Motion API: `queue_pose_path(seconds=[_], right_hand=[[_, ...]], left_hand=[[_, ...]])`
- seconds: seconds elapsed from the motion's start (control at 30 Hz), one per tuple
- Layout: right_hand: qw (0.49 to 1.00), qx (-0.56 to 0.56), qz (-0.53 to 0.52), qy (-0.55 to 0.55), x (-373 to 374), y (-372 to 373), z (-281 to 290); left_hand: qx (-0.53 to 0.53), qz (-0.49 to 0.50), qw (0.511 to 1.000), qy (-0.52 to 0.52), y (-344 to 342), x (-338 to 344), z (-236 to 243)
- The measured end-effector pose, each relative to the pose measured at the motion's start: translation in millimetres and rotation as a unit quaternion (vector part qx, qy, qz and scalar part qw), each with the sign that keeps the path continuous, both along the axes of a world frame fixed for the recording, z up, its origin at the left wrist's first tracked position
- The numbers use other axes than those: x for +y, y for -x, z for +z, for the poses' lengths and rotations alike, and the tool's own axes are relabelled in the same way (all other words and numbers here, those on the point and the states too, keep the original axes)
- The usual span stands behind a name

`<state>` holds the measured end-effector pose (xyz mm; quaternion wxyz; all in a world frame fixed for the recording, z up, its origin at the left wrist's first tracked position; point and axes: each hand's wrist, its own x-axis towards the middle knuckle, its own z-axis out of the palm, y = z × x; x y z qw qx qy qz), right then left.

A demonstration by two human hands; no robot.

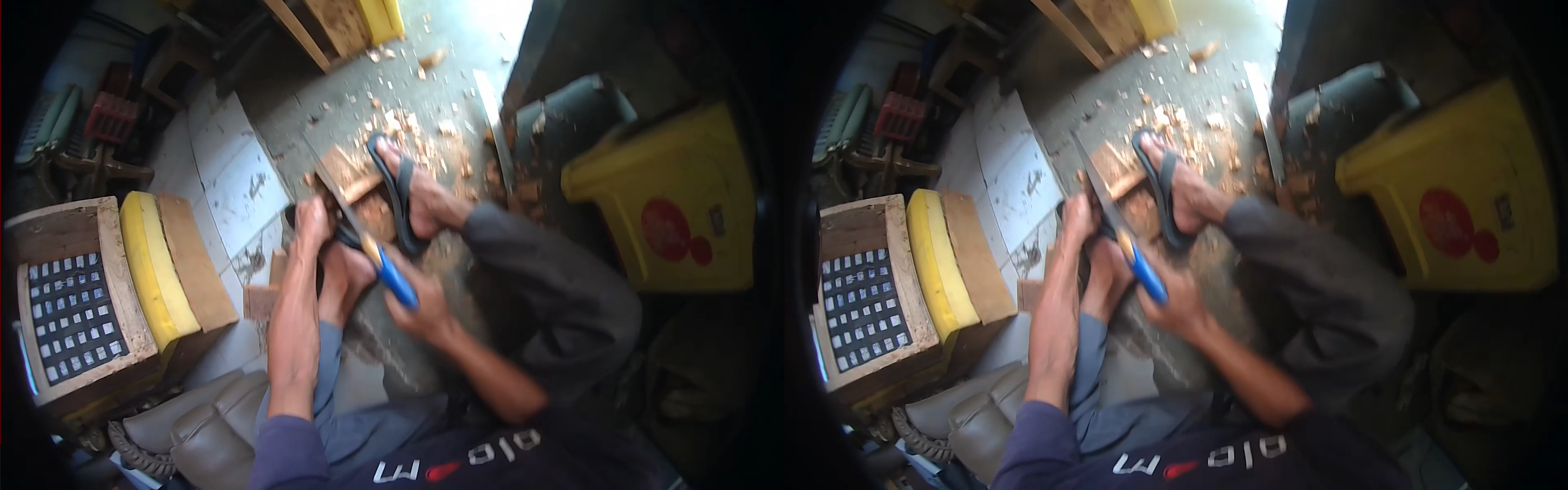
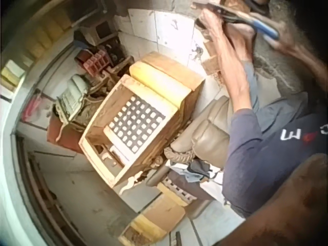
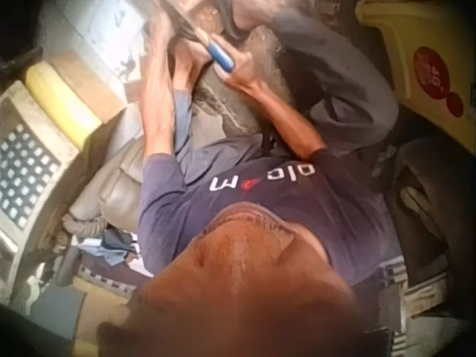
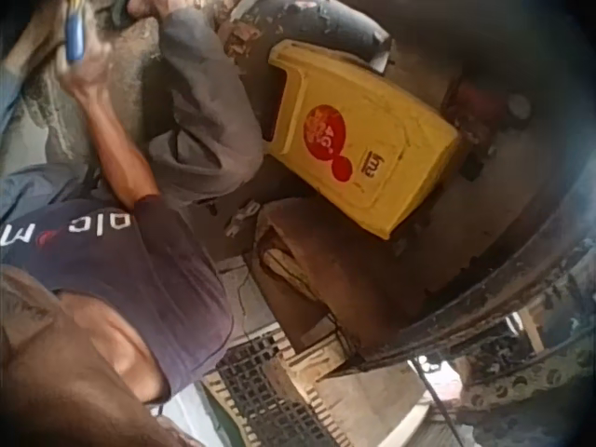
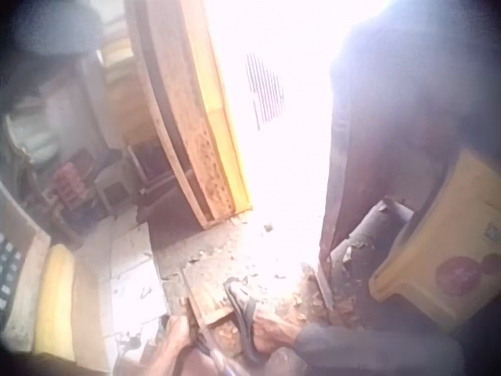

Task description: The person shapes a wooden frame component by carving it with a knife and sawing details into it with a handsaw while supporting the wood pieces on the floor.

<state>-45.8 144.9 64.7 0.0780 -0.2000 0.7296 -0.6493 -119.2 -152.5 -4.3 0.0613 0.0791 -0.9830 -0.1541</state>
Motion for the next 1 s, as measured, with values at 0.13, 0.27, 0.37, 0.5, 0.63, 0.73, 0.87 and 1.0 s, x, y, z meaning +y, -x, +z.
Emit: queue_pose_path(seconds=[0.13, 0.27, 0.37, 0.5, 0.63, 0.73, 0.87, 1.0], right_hand=[[0.998, -0.054, 0.024, -0.03, -8.7, 6.3, 2.1], [1.0, -0.022, 0.006, -0.018, -11.5, 2.4, -8.6], [0.998, -0.012, 0.001, -0.064, -28.5, 28.3, -13.6], [1.0, 0.009, -0.011, 0.005, -6.7, -2.2, -8.1], [0.996, -0.042, 0.022, -0.079, -37.6, 31.4, -4.3], [1.0, 0.013, -0.005, -0.01, -7.9, -3.1, -12.0], [0.987, -0.092, 0.049, -0.124, -41.6, 37.5, -5.6], [0.999, 0.036, -0.017, -0.001, 5.0, -22.1, -14.2]], left_hand=[[-0.064, 0.029, 0.995, -0.066, 9.7, -0.7, 12.0], [-0.047, 0.029, 0.998, -0.016, 2.2, 5.2, 5.3], [-0.072, 0.037, 0.992, -0.098, 8.0, 19.6, 21.0], [0.01, 0.004, 1.0, 0.001, -15.2, 3.0, -1.2], [-0.04, 0.038, 0.997, -0.054, 2.3, 5.4, -1.5], [-0.059, 0.055, 0.994, -0.075, -7.6, -1.8, 1.0], [-0.093, 0.053, 0.994, -0.037, 1.5, 10.3, -5.7], [-0.088, 0.045, 0.995, -0.008, -9.7, -9.2, -13.6]])
